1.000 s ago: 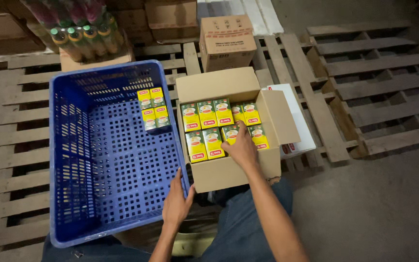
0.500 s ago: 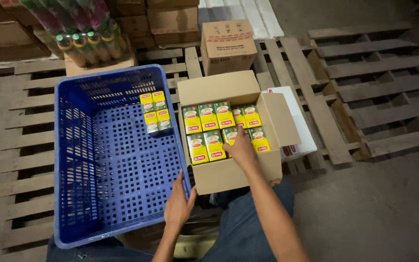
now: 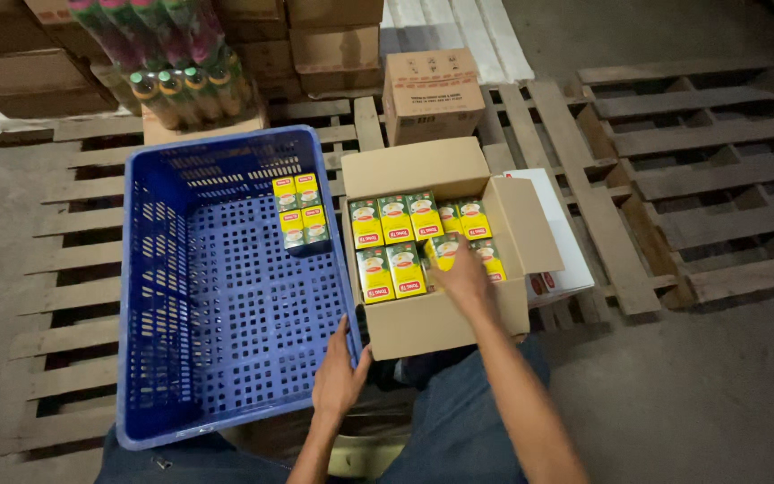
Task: The person opens a cardboard box containing small yellow and green cartons and transfers them one by one into a blue plastic basket. The cartons are arranged in rows inside the basket as the person continues to empty the box.
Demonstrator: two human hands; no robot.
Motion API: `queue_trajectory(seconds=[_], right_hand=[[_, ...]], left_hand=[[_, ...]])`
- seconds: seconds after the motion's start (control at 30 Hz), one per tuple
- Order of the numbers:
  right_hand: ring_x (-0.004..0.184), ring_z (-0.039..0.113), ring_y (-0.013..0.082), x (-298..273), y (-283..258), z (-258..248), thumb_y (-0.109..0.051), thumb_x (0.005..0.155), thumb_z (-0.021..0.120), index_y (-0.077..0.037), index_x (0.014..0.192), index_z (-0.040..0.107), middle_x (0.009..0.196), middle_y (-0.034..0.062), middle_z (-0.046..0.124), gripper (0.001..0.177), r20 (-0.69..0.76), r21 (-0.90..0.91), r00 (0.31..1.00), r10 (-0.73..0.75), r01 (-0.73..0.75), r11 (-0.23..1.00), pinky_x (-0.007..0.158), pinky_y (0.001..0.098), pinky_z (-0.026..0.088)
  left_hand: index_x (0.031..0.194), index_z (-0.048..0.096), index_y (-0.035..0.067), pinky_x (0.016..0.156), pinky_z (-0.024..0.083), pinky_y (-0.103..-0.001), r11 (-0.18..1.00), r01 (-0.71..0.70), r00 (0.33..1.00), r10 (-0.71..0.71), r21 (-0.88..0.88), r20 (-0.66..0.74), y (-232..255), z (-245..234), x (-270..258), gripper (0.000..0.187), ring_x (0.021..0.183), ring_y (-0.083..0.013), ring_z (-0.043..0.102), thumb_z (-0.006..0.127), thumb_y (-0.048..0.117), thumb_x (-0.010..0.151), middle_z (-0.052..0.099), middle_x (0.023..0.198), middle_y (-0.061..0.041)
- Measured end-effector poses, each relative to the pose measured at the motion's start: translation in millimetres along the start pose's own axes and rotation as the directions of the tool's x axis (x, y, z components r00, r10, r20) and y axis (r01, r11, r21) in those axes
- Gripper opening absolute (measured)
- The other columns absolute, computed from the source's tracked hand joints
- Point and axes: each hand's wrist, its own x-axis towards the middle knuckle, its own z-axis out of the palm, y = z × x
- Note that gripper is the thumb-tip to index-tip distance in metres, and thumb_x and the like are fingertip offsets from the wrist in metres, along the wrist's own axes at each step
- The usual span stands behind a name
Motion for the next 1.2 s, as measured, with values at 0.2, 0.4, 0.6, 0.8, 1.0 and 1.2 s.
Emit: queue_trajectory(seconds=[0.2,0.4,0.6,0.8,1.0,1.2], right_hand=[[0.131,0.066,0.0418,-26,-7,-71,-0.040,0.086,0.084,-0.013,0.163,0.046,0.150,0.0190,0.068,0.090,-0.124,0.032,0.973,-0.193,0.198,0.980,0.100,0.0514,0.054],[0.137,0.061,0.0325,-36,-4,-62,-0.019,0.078,0.090,-0.022,0.154,0.056,0.147,0.0098,0.064,0.083,0.154,0.065,0.731,-0.664,0.664,0.745,0.110,0.0410,0.046],[0.147,0.049,0.0472,-104,-75,-27,0.006,0.072,0.079,-0.026,0.146,0.070,0.149,0.0150,0.059,0.081,0.389,-0.008,0.553,-0.737,0.802,0.597,0.117,0.0596,0.047],[0.154,0.035,0.0514,-123,-102,16,0.010,0.072,0.086,-0.033,0.135,0.073,0.166,0.0139,0.042,0.078,0.428,-0.097,0.387,-0.817,0.918,0.384,0.117,0.0630,0.048],[0.160,0.029,0.0554,-99,-84,58,0.011,0.085,0.071,-0.032,0.153,0.059,0.174,0.0168,0.035,0.082,0.345,-0.062,0.400,-0.849,0.913,0.404,0.127,0.0643,0.037],[0.163,0.031,0.0510,-53,-60,40,-0.006,0.097,0.075,-0.026,0.156,0.063,0.170,0.0181,0.043,0.063,0.107,-0.086,0.626,-0.772,0.780,0.620,0.130,0.0635,0.034]], left_hand=[[0.175,0.027,0.014,0.130,0.033,-0.058,0.976,-0.171,0.982,0.157,-0.138,-0.108,-22,10,9,0.088,0.163,-0.0351,0.034,0.055,0.059,0.105,0.039,0.176,-0.014],[0.165,0.051,0.021,0.121,0.046,-0.044,0.881,-0.197,0.969,0.107,-0.430,-0.225,-67,17,31,0.066,0.142,-0.0276,0.061,0.063,0.044,0.105,0.059,0.159,-0.011],[0.171,0.038,0.005,0.126,0.036,-0.064,0.596,-0.301,0.952,0.234,-0.744,-0.198,-37,-36,7,0.065,0.155,-0.0559,0.042,0.056,0.031,0.114,0.045,0.165,-0.033],[0.168,0.048,0.017,0.108,0.057,-0.051,0.743,-0.209,0.964,0.264,-0.636,-0.008,-7,-95,-6,0.087,0.127,-0.0418,0.071,0.090,0.029,0.092,0.070,0.145,-0.024],[0.162,0.058,0.015,0.092,0.063,-0.054,0.785,-0.102,0.991,0.136,-0.611,0.009,-13,-104,11,0.070,0.112,-0.0446,0.078,0.085,0.030,0.099,0.073,0.134,-0.028],[0.172,0.047,0.028,0.091,0.061,-0.054,0.845,0.107,0.991,-0.136,-0.525,-0.016,-68,-78,78,0.084,0.106,-0.0440,0.079,0.077,0.057,0.100,0.076,0.120,-0.028]])
